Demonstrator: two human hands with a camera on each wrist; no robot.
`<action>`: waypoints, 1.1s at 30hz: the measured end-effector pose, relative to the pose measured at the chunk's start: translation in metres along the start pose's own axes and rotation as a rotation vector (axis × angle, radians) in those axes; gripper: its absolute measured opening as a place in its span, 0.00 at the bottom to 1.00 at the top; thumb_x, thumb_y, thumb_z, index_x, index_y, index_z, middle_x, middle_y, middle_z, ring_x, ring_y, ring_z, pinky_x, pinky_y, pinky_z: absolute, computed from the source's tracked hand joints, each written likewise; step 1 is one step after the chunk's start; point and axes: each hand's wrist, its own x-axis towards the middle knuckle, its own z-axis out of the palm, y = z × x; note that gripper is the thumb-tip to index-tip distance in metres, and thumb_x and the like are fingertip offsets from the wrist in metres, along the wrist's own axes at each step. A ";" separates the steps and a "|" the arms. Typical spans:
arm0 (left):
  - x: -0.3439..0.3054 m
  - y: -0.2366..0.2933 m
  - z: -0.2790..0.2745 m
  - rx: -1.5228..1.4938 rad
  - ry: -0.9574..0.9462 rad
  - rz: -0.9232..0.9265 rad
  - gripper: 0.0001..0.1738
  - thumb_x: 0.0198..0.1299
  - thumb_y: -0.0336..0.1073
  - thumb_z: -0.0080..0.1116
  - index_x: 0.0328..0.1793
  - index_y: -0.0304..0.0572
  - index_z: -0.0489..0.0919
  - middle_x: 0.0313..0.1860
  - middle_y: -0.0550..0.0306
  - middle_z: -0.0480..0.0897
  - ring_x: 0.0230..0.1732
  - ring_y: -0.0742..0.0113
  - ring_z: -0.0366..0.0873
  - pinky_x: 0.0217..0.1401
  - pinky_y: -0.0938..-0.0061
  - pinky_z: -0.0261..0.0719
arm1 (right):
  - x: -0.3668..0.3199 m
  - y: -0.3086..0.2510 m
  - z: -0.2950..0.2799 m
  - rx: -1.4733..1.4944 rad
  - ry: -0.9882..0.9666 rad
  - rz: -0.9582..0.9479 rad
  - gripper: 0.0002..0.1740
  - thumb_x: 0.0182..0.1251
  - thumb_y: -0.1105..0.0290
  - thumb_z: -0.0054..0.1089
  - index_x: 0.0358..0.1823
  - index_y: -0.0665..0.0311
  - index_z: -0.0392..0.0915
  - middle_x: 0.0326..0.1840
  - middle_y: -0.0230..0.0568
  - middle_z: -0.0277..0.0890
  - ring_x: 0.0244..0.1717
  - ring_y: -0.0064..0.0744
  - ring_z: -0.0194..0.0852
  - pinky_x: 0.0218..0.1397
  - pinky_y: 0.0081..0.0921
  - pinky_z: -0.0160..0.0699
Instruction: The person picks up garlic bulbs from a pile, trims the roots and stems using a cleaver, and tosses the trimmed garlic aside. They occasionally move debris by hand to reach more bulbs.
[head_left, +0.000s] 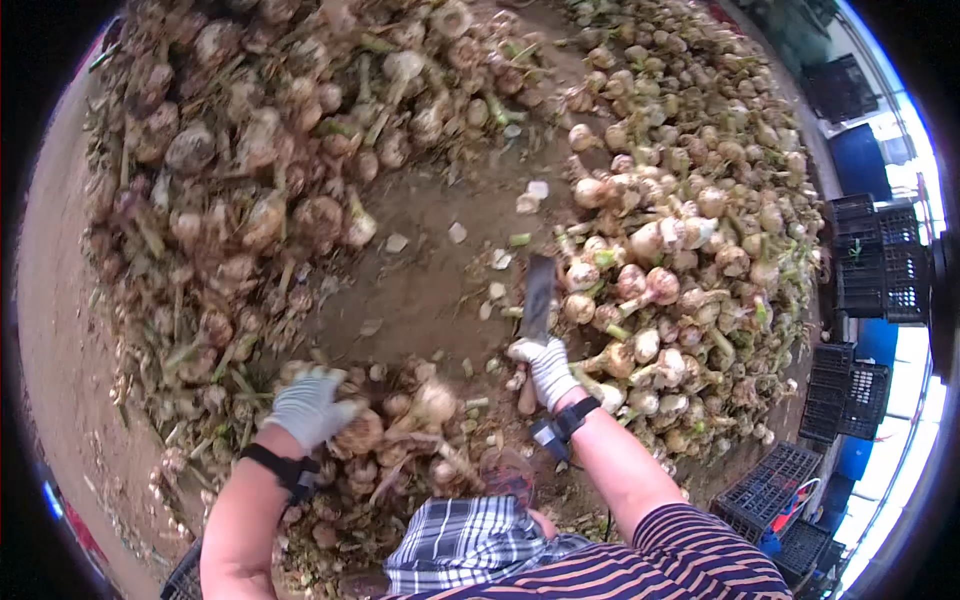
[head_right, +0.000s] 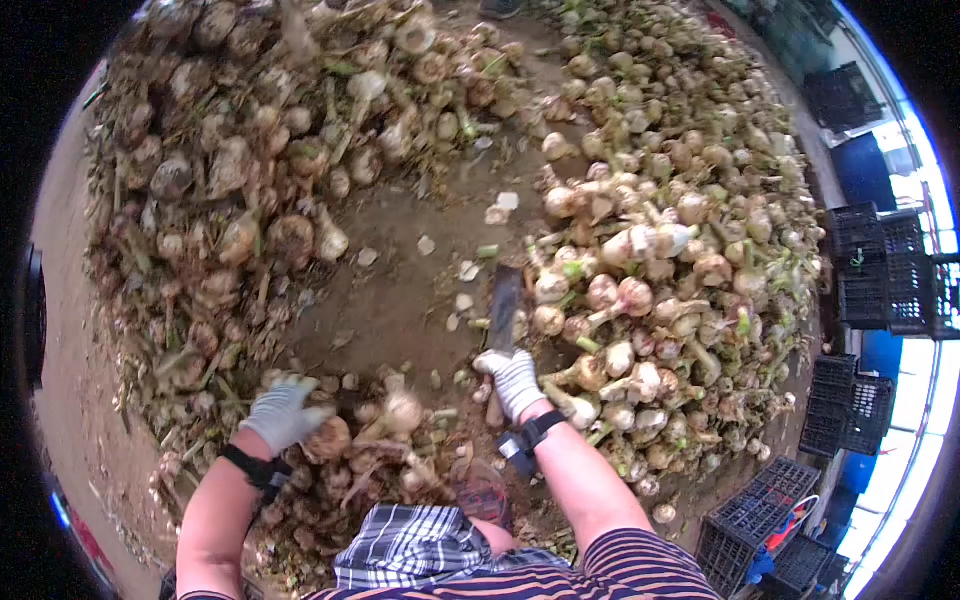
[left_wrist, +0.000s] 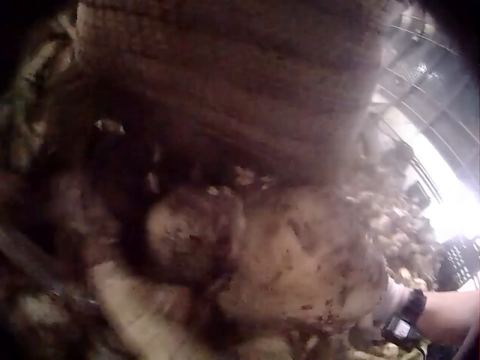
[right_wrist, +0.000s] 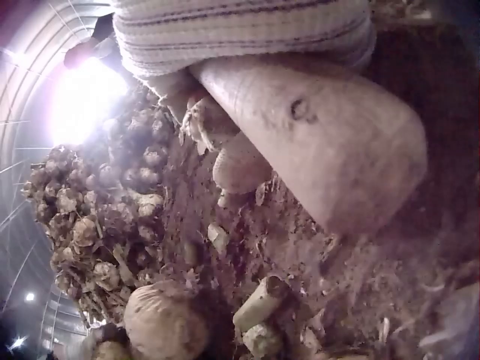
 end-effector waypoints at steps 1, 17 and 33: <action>-0.019 -0.028 0.010 -0.125 0.080 -0.056 0.39 0.57 0.62 0.51 0.69 0.47 0.67 0.71 0.37 0.63 0.73 0.42 0.55 0.72 0.58 0.58 | -0.008 -0.008 0.009 0.043 -0.020 0.022 0.05 0.49 0.71 0.64 0.23 0.63 0.77 0.17 0.30 0.71 0.15 0.23 0.65 0.21 0.21 0.67; 0.019 0.118 0.153 -0.108 0.547 0.551 0.17 0.41 0.44 0.67 0.41 0.54 0.81 0.64 0.50 0.72 0.69 0.54 0.63 0.77 0.46 0.45 | -0.010 -0.015 -0.003 0.061 -0.097 0.160 0.06 0.49 0.68 0.61 0.26 0.58 0.74 0.17 0.28 0.61 0.14 0.25 0.59 0.19 0.32 0.73; -0.089 -0.075 0.014 0.119 0.616 -0.704 0.32 0.53 0.60 0.59 0.60 0.53 0.77 0.68 0.55 0.71 0.74 0.48 0.56 0.75 0.36 0.27 | -0.012 -0.018 -0.002 0.092 -0.081 0.186 0.05 0.51 0.69 0.60 0.24 0.60 0.74 0.15 0.29 0.60 0.13 0.26 0.59 0.17 0.28 0.71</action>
